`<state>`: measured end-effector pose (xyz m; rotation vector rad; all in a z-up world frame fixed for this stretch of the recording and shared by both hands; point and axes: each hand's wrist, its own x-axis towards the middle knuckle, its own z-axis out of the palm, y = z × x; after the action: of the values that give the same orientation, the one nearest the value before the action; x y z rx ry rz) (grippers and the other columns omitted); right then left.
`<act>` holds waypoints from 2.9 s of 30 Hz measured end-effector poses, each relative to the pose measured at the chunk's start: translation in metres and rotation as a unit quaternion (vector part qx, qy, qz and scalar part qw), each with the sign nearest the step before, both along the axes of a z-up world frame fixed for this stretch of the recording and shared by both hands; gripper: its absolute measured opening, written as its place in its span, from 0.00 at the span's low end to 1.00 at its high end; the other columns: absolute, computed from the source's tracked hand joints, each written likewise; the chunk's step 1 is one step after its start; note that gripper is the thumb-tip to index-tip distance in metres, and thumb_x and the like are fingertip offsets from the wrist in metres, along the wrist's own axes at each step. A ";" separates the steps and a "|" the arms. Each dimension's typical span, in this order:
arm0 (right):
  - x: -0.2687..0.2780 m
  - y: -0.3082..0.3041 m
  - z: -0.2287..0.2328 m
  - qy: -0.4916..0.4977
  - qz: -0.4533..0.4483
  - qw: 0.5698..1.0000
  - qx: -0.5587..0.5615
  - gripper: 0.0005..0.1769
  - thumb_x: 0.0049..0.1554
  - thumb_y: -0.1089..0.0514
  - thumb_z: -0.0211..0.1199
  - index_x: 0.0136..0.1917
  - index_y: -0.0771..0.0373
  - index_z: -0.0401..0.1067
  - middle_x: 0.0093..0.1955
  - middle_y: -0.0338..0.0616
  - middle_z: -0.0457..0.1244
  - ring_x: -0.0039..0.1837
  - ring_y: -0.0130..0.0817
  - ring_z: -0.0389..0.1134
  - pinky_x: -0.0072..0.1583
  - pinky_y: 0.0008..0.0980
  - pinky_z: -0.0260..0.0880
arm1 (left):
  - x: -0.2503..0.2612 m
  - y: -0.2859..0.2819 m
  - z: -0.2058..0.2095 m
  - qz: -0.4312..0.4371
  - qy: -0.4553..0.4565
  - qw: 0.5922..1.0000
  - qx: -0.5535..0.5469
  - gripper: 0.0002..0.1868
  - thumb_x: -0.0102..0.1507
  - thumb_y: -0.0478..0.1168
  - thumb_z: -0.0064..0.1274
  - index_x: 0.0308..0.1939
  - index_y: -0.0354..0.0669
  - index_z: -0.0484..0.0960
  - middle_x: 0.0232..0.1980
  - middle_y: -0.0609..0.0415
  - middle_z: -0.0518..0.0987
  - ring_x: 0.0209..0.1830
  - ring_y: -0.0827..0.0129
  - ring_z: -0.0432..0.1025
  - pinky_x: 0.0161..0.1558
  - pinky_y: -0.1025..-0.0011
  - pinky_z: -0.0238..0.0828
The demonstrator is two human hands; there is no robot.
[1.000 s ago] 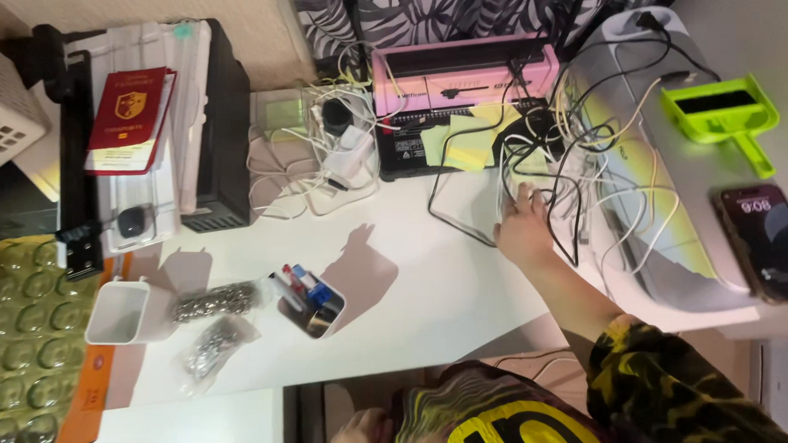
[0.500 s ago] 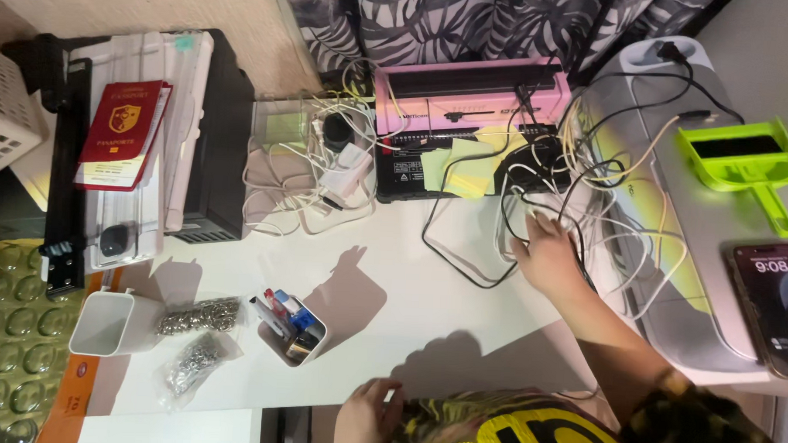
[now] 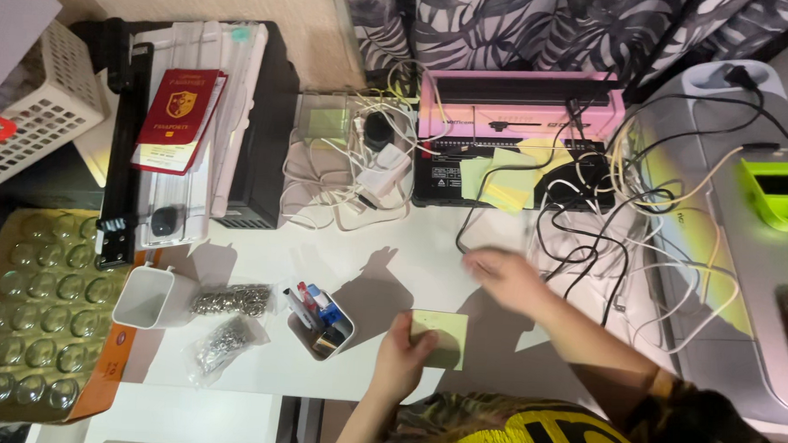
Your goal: The person organizes various craft and office supplies by taking them out of drawers and a box, sorting them into baskets, and placing them back on a desk.
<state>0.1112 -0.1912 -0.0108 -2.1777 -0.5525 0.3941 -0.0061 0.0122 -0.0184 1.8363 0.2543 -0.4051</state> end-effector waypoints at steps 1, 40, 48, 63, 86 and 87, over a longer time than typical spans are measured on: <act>0.016 -0.004 -0.006 -0.042 -0.059 0.997 -0.031 0.14 0.53 0.53 0.55 0.51 0.56 0.72 0.57 0.39 0.65 0.57 0.34 0.66 0.61 0.30 0.63 | -0.003 0.004 0.006 0.049 0.037 0.998 -0.023 0.15 0.55 0.46 0.48 0.43 0.47 0.72 0.39 0.55 0.78 0.38 0.67 0.71 0.38 0.70 0.66; 0.144 -0.032 -0.025 -0.134 -0.030 0.872 -0.470 0.29 0.49 0.54 0.47 0.65 0.56 0.54 0.56 0.54 0.57 0.57 0.51 0.59 0.51 0.45 0.64 | -0.025 0.005 -0.016 0.241 0.140 0.930 -0.241 0.15 0.57 0.37 0.44 0.46 0.38 0.75 0.42 0.47 0.80 0.38 0.65 0.73 0.41 0.70 0.70; 0.082 -0.019 -0.005 -0.183 -0.084 0.936 -0.287 0.24 0.56 0.49 0.45 0.65 0.53 0.59 0.34 0.59 0.64 0.38 0.59 0.66 0.41 0.52 0.65 | -0.018 0.001 0.006 0.287 0.165 0.893 -0.304 0.04 0.58 0.36 0.40 0.34 0.38 0.65 0.40 0.45 0.65 0.45 0.56 0.62 0.35 0.56 0.77; -0.084 0.032 -0.049 -0.337 0.250 0.900 -0.118 0.42 0.44 0.43 0.60 0.68 0.62 0.57 0.63 0.56 0.55 0.66 0.53 0.54 0.61 0.44 0.56 | -0.032 -0.012 -0.063 0.308 0.104 0.725 -0.607 0.47 0.57 0.73 0.32 0.64 0.36 0.63 0.63 0.39 0.66 0.60 0.48 0.63 0.56 0.53 0.62; -0.099 0.034 -0.113 -0.048 0.000 0.999 -0.003 0.25 0.45 0.57 0.65 0.57 0.56 0.69 0.61 0.54 0.58 0.63 0.53 0.60 0.59 0.44 0.64 | -0.030 -0.012 -0.059 0.240 0.054 0.959 -0.138 0.31 0.42 0.44 0.67 0.45 0.42 0.70 0.38 0.50 0.77 0.42 0.61 0.73 0.44 0.63 0.68; -0.100 0.036 -0.100 -0.049 0.001 0.999 -0.003 0.25 0.45 0.57 0.65 0.57 0.56 0.69 0.61 0.54 0.58 0.63 0.53 0.60 0.59 0.44 0.64 | -0.034 -0.012 -0.073 0.241 0.053 0.959 -0.138 0.31 0.42 0.44 0.67 0.45 0.42 0.70 0.38 0.50 0.77 0.42 0.61 0.73 0.44 0.63 0.68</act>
<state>0.0108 -0.1548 -0.1103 -2.2112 -0.6087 0.2922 -0.0397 0.0005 -0.0917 1.4203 0.6697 -0.1846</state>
